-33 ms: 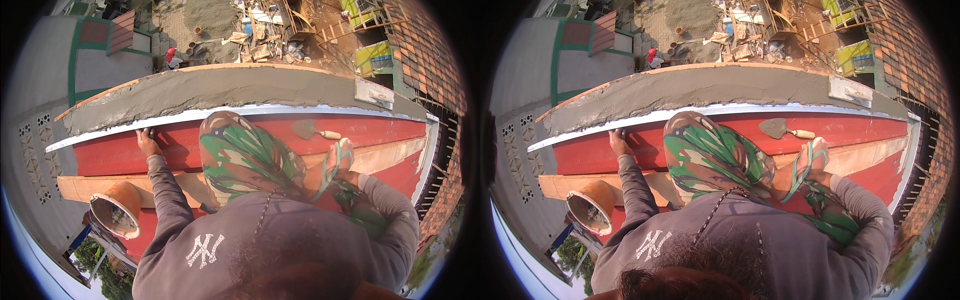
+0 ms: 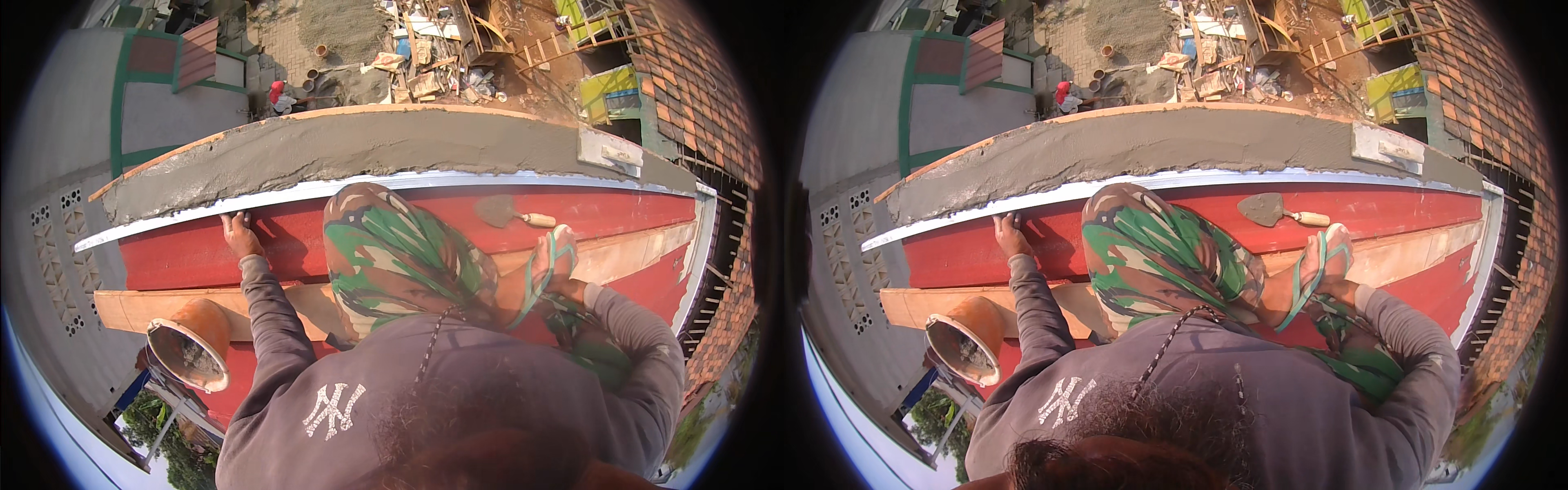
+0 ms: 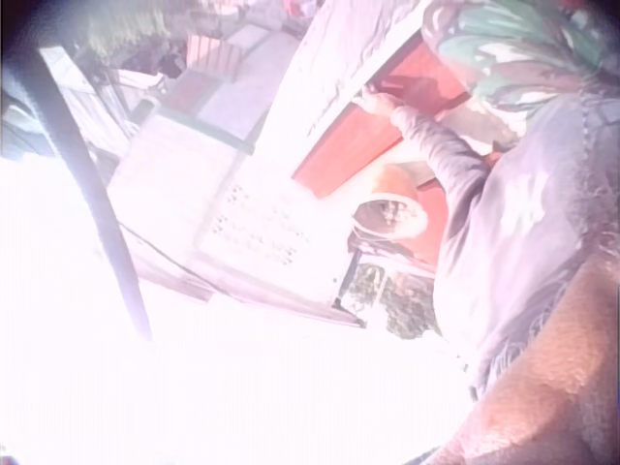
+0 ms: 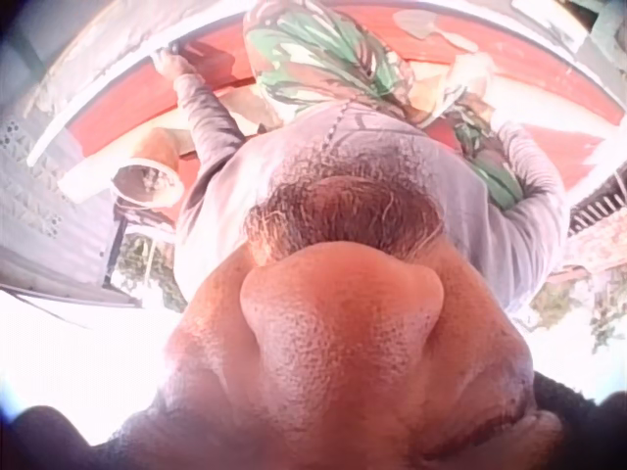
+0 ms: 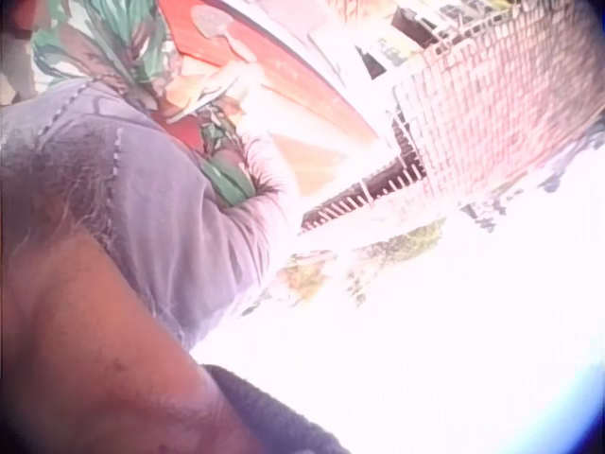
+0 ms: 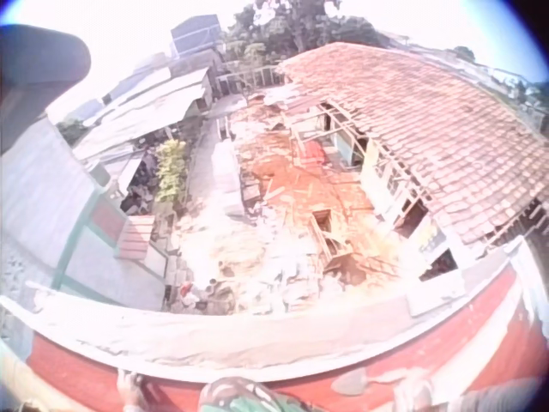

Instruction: The person applies cement mortar along the edge of a roof ridge using a trowel, scooping the mixture from a bucket and smoothing it into place.

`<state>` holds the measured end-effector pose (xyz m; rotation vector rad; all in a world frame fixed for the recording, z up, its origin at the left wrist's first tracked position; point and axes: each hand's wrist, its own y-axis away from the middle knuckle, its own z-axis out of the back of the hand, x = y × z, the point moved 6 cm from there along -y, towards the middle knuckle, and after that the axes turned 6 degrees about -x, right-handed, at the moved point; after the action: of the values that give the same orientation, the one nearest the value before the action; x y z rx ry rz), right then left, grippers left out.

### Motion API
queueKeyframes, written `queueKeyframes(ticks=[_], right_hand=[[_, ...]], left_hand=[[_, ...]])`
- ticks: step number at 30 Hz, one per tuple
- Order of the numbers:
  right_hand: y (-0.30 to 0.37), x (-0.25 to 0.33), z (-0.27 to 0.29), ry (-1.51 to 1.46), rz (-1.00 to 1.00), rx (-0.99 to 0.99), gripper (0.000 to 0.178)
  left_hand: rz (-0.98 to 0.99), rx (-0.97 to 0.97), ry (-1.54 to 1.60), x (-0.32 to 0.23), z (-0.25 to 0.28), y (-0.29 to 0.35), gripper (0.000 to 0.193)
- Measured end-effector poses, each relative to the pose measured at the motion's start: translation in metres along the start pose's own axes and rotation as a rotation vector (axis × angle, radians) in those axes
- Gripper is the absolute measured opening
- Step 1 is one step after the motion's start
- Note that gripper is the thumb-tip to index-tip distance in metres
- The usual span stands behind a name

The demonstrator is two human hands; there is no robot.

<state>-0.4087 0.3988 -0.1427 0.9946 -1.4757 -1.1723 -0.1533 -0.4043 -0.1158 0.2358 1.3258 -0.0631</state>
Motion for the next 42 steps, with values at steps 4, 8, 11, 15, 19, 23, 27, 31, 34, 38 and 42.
queueKeyframes(ticks=[4, 8, 11, 15, 19, 23, 27, 31, 34, 38, 42], right_hand=[[0.003, -0.007, -0.001, -0.125, -0.207, -0.035, 0.054], [-0.020, -0.038, -0.001, -0.158, -0.220, -0.039, 0.054], [-0.020, -0.034, -0.003, -0.164, -0.186, -0.011, 0.053], [-0.012, -0.016, -0.001, -0.174, -0.135, 0.019, 0.052], [0.001, 0.021, 0.000, -0.202, -0.078, 0.068, 0.051], [-0.030, -0.004, 0.009, -0.013, -0.038, 0.208, 0.050], [-0.003, 0.043, 0.041, 0.483, -0.228, 0.142, 0.045], [0.010, 0.144, 0.072, 0.762, 0.074, -0.038, 0.041], [0.026, 0.253, 0.093, 0.438, 0.344, -0.279, 0.027], [0.028, 0.388, 0.119, 0.241, 0.673, -0.386, 0.049], [0.007, 0.492, 0.154, -0.084, 0.693, -0.423, 0.078]], left_hand=[[-0.127, -0.010, -0.158, 0.000, -0.004, -0.001, 0.050], [-0.263, 0.019, -0.423, -0.001, -0.003, -0.004, 0.031], [-0.334, 0.024, -0.500, -0.002, -0.002, -0.004, 0.044], [-0.271, -0.010, -0.344, -0.003, -0.010, -0.001, 0.061], [-0.260, 0.017, -0.445, 0.001, -0.005, -0.006, 0.064], [-0.354, 0.015, -0.553, 0.017, 0.014, -0.018, 0.066], [-0.336, -0.010, -0.536, 0.019, 0.008, -0.017, 0.036], [-0.215, -0.011, -0.417, 0.013, -0.005, -0.010, 0.070], [-0.186, -0.013, -0.428, 0.015, 0.002, -0.009, 0.073], [-0.120, -0.047, -0.343, 0.013, 0.005, -0.007, 0.076], [-0.191, -0.061, -0.439, 0.016, 0.006, -0.016, 0.074]])
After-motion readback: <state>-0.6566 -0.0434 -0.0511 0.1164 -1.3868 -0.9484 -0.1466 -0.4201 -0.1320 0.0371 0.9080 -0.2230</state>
